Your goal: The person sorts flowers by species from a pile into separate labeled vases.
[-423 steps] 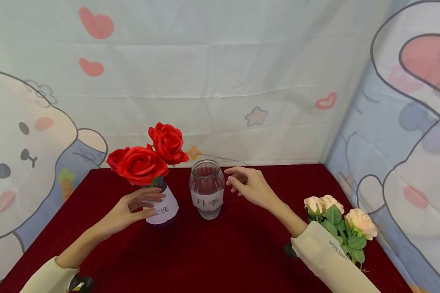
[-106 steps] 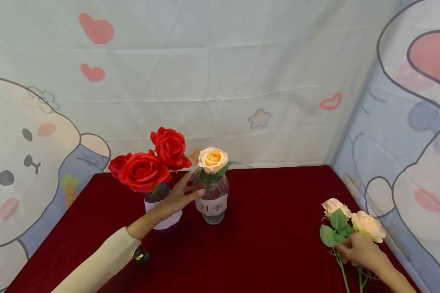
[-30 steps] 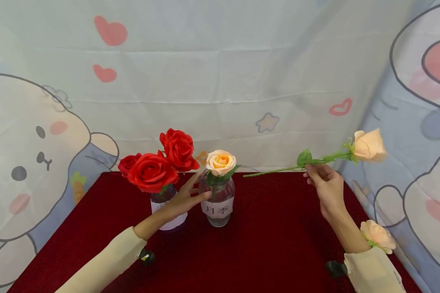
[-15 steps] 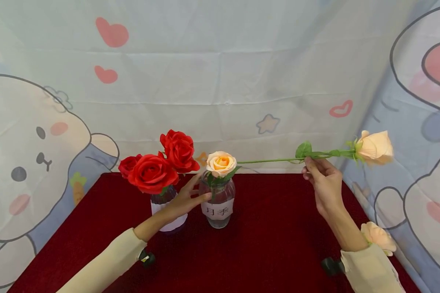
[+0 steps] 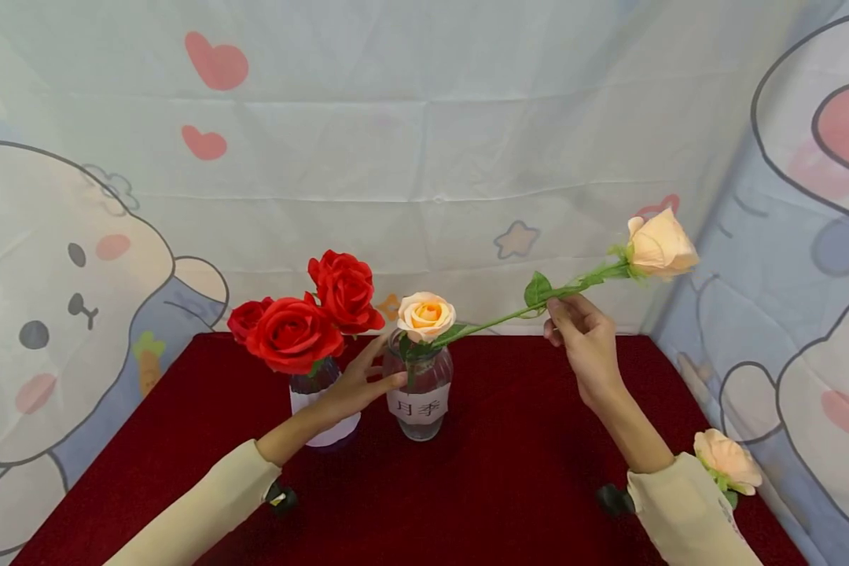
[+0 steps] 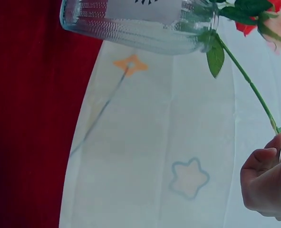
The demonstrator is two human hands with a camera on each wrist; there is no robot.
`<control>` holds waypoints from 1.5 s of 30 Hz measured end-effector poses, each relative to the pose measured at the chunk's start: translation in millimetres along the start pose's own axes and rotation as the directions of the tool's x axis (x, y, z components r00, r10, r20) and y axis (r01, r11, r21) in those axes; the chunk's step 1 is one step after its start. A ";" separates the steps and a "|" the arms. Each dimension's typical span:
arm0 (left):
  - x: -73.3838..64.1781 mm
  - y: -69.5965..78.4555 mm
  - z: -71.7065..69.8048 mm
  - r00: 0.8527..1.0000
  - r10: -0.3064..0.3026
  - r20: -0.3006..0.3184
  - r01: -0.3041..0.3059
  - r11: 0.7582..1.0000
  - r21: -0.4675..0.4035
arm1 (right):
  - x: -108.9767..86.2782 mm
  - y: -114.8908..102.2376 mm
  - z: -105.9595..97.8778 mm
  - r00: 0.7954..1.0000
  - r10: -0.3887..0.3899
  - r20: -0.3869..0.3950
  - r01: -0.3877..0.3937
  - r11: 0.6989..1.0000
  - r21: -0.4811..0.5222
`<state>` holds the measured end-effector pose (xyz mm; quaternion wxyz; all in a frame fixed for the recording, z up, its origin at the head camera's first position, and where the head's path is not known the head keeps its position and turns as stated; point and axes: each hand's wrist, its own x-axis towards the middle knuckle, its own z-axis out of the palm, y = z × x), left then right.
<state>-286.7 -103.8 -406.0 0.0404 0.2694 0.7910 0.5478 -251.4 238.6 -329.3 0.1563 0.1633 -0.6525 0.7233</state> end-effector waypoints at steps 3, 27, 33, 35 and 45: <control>0.0 -0.6 -0.2 1.000 0.001 0.000 -0.001 1.000 0.003 | 2.9 0.9 11.6 1.000 -0.013 0.025 0.016 0.994 -0.111; 1.4 -0.2 0.1 1.000 -0.018 0.004 0.018 1.000 0.006 | 9.1 43.4 85.2 0.895 -0.189 0.404 0.393 0.762 -0.514; 1.5 -2.1 0.5 1.000 -0.020 0.000 0.020 0.999 0.026 | 10.1 44.8 92.1 0.866 -0.202 0.457 0.437 0.750 -0.496; 1.6 -1.9 0.9 1.000 -0.023 -0.003 0.023 0.999 0.029 | 10.4 44.6 93.2 0.862 -0.197 0.467 0.444 0.738 -0.508; 1.1 -3.3 0.1 0.999 -0.036 -0.017 0.037 0.999 0.038 | 13.2 42.9 94.6 0.865 -0.135 0.484 0.412 0.741 -0.530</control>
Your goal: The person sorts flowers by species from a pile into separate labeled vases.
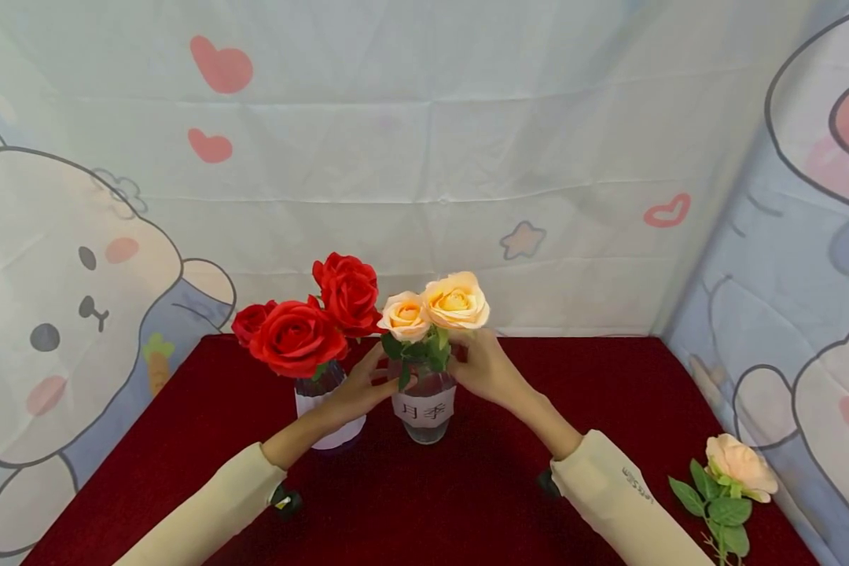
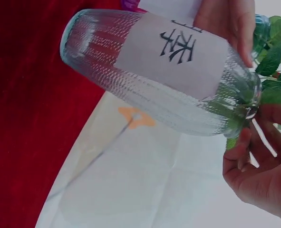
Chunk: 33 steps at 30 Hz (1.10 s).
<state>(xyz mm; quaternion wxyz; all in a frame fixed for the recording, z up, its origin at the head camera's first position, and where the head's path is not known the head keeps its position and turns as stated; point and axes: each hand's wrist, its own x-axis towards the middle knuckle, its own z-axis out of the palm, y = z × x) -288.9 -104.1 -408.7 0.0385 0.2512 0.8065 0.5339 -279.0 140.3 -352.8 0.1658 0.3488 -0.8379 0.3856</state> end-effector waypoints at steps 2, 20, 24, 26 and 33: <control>-0.1 -0.1 -0.1 1.000 -0.004 0.000 0.004 1.000 0.000 | -1.2 -1.3 -2.3 1.000 -0.008 -0.021 0.008 1.000 0.021; 0.6 3.5 2.8 0.999 0.043 -0.012 -0.043 0.999 -0.016 | -2.0 -7.7 -1.3 0.981 -0.041 -0.189 0.065 0.990 0.123; 0.2 3.5 3.7 0.998 0.060 -0.013 -0.060 0.998 -0.021 | -3.2 -5.2 0.6 0.981 -0.054 -0.185 0.076 0.990 0.115; 0.2 2.9 3.9 0.997 0.070 -0.014 -0.070 0.997 -0.023 | -3.2 -4.9 0.7 0.984 -0.052 -0.171 0.075 0.989 0.131; 1.7 1.8 2.5 0.997 0.077 -0.021 -0.078 0.997 -0.023 | -6.9 -5.8 -3.5 0.990 -0.038 -0.135 0.054 0.992 0.117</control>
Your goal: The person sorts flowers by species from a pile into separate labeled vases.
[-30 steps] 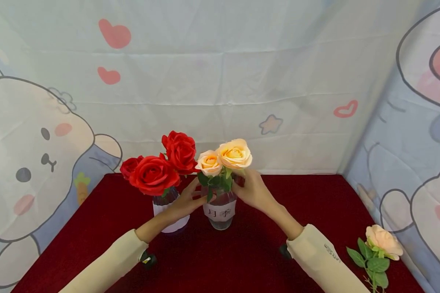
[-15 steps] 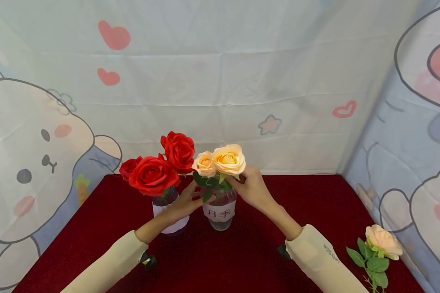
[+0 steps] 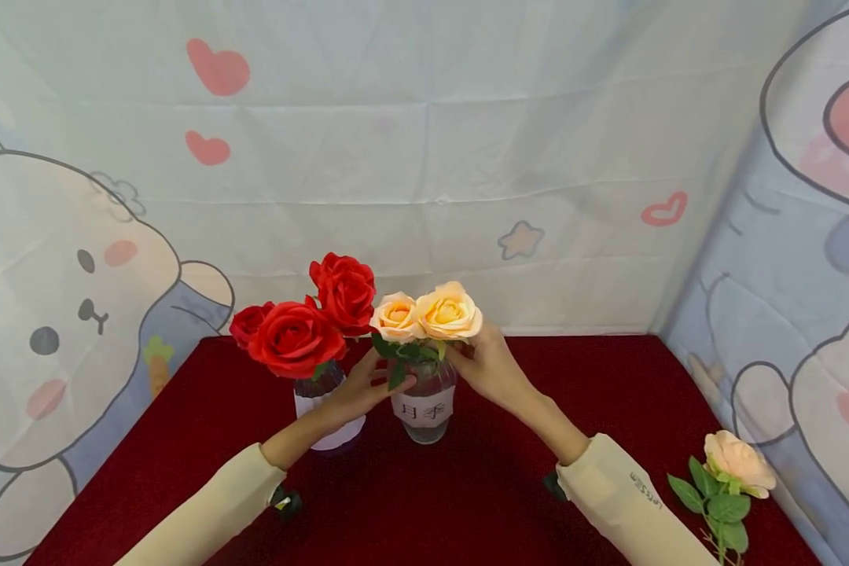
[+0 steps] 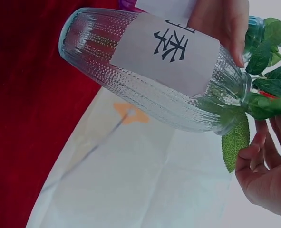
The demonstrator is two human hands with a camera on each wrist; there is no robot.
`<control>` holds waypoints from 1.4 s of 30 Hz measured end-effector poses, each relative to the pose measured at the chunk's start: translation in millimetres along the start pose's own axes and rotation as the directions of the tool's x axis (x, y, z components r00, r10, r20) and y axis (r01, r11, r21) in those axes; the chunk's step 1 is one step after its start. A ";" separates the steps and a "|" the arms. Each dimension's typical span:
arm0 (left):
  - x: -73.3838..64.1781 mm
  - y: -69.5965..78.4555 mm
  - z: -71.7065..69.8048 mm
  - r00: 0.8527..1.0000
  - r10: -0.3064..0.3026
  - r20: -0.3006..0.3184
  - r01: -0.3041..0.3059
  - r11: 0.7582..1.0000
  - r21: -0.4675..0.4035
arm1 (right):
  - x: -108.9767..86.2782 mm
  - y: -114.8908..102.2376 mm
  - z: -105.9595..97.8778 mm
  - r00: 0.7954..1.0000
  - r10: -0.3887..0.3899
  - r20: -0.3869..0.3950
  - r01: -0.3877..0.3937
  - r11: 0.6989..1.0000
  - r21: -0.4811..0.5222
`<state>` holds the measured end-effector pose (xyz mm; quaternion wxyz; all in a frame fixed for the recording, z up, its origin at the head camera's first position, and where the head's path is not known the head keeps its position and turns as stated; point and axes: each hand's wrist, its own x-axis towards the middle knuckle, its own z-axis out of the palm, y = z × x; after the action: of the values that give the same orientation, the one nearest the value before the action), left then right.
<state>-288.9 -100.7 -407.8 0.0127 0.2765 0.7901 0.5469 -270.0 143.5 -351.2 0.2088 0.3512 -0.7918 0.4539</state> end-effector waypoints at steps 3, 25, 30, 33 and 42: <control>0.6 0.0 0.2 1.000 -0.005 -0.002 0.005 1.000 0.001 | -6.9 -1.2 -5.4 1.000 -0.001 -0.002 0.001 0.997 -0.077; 1.9 5.7 -4.7 1.000 -0.002 0.006 0.002 1.000 0.004 | -139.2 30.7 -133.1 0.975 0.216 -0.047 -0.219 0.918 -0.332; 5.3 6.6 -7.5 1.000 -0.008 0.005 0.008 1.000 0.003 | -160.0 42.3 -162.1 0.944 0.326 -0.054 -0.325 0.888 -0.326; 7.2 1.1 -7.1 1.000 -0.002 -0.001 0.002 1.000 0.007 | -175.3 49.8 -178.9 0.921 0.387 -0.043 -0.383 0.878 -0.287; 3.1 3.8 -7.1 1.000 0.002 0.011 -0.002 1.000 0.008 | -207.3 52.9 -214.9 0.637 0.767 0.077 -0.685 0.609 -0.400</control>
<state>-292.2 -104.4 -400.7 0.0154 0.2803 0.7919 0.5423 -168.9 423.6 -408.5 -0.0365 0.0081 -0.9493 0.3122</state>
